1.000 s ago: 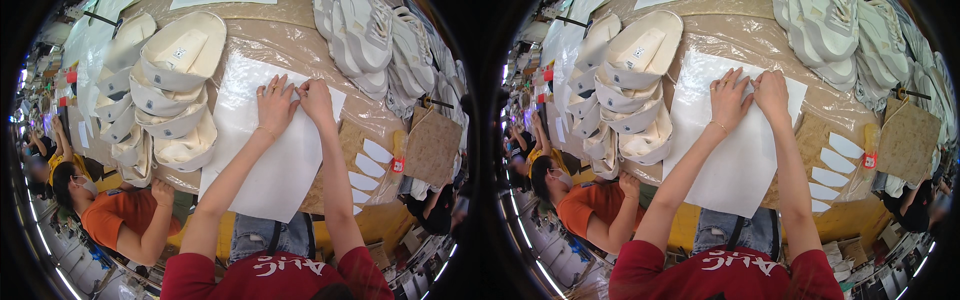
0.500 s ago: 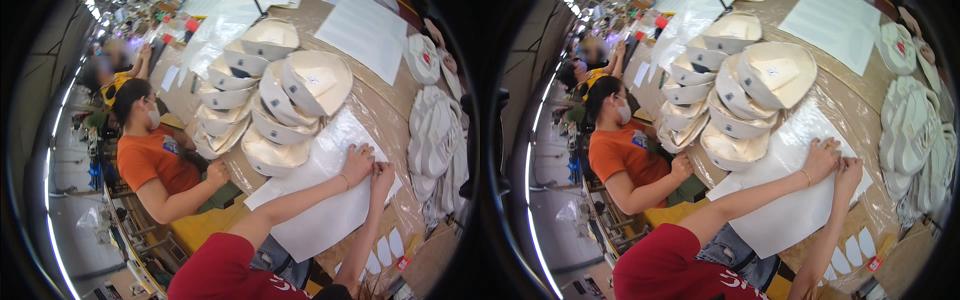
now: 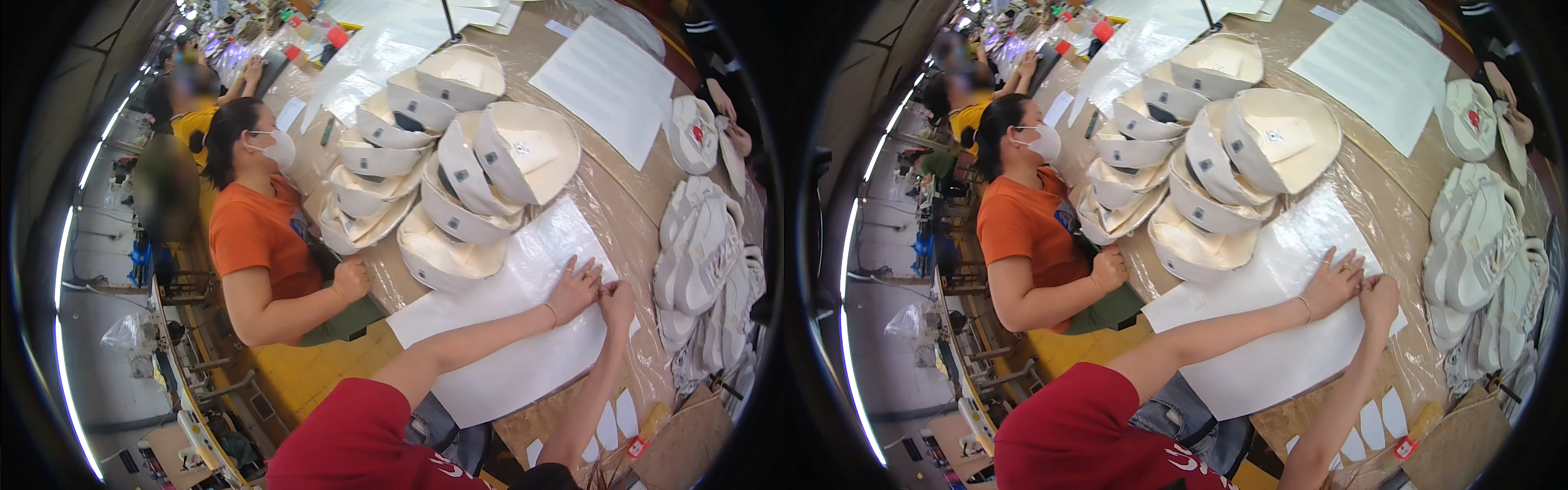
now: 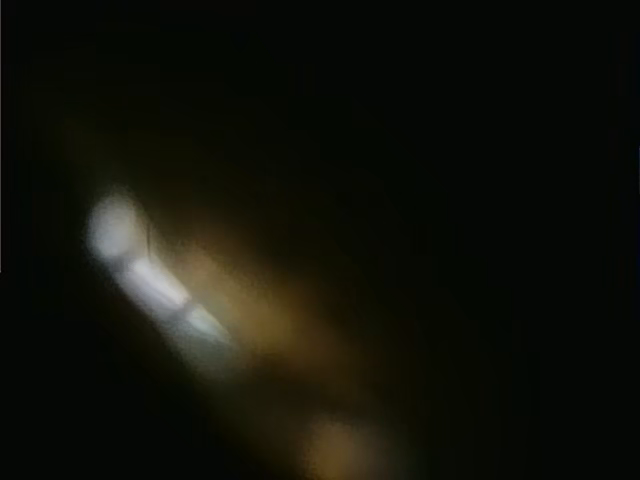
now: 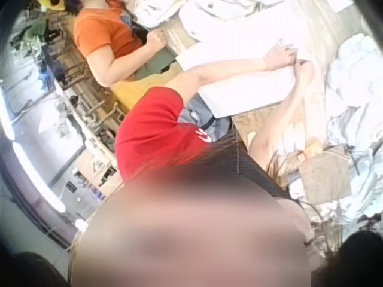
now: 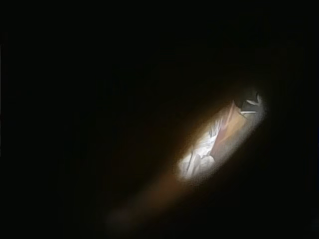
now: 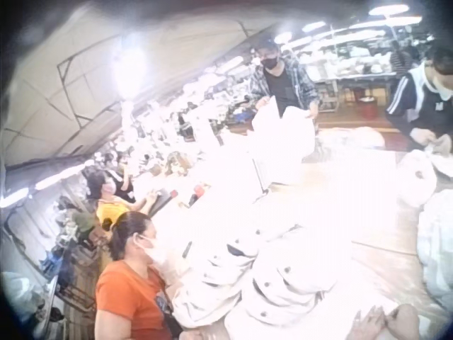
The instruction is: The person arranges small white paper pieces on a work surface, then uses a plastic bottle to apply liquid glue to each piece. The person works one piece at a time, moving from left to right across the row.
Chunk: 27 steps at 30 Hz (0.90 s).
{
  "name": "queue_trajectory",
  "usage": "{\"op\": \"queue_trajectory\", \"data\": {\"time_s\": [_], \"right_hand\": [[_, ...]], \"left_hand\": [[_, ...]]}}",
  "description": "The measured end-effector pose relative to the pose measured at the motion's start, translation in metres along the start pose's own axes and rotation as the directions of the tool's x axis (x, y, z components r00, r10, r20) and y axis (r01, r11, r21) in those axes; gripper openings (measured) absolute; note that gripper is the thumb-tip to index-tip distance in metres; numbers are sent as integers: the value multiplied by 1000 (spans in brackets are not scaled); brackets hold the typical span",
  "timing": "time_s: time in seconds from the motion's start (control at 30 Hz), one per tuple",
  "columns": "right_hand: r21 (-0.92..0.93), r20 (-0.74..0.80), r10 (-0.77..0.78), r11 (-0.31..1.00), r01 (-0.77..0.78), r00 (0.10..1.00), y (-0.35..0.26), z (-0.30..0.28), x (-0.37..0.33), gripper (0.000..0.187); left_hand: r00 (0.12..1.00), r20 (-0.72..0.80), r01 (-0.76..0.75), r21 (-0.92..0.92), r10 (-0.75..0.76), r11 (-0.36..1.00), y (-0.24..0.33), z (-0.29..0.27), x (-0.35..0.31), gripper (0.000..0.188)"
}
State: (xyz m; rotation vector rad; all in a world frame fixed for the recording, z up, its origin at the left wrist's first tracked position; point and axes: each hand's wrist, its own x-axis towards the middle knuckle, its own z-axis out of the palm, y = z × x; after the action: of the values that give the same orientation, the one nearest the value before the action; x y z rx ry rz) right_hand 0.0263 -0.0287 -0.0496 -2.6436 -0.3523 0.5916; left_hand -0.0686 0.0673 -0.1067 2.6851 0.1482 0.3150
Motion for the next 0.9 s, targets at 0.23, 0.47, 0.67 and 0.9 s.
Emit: {"op": "queue_trajectory", "data": {"time_s": [0.23, 0.47, 0.67, 0.9], "right_hand": [[-105, 84, 71, 993, -62, 994, -15, -11, -6, 24], [533, 3, 73, 844, -63, 997, -6, -9, -10, 27], [15, -327, -210, 974, 227, 921, -5, 36, -50, 43], [-120, -305, -228, 972, 201, 924, 3, 51, -58, 53]], "left_hand": [[997, -79, 2, -48, -6, 999, -5, -4, 2, 44], [947, -286, 78, -228, -143, 971, 6, -27, 11, 22], [879, -277, 197, -528, -387, 826, 7, -52, 20, 15], [708, -229, 324, -736, -669, 594, -12, -149, 28, 19]]}}
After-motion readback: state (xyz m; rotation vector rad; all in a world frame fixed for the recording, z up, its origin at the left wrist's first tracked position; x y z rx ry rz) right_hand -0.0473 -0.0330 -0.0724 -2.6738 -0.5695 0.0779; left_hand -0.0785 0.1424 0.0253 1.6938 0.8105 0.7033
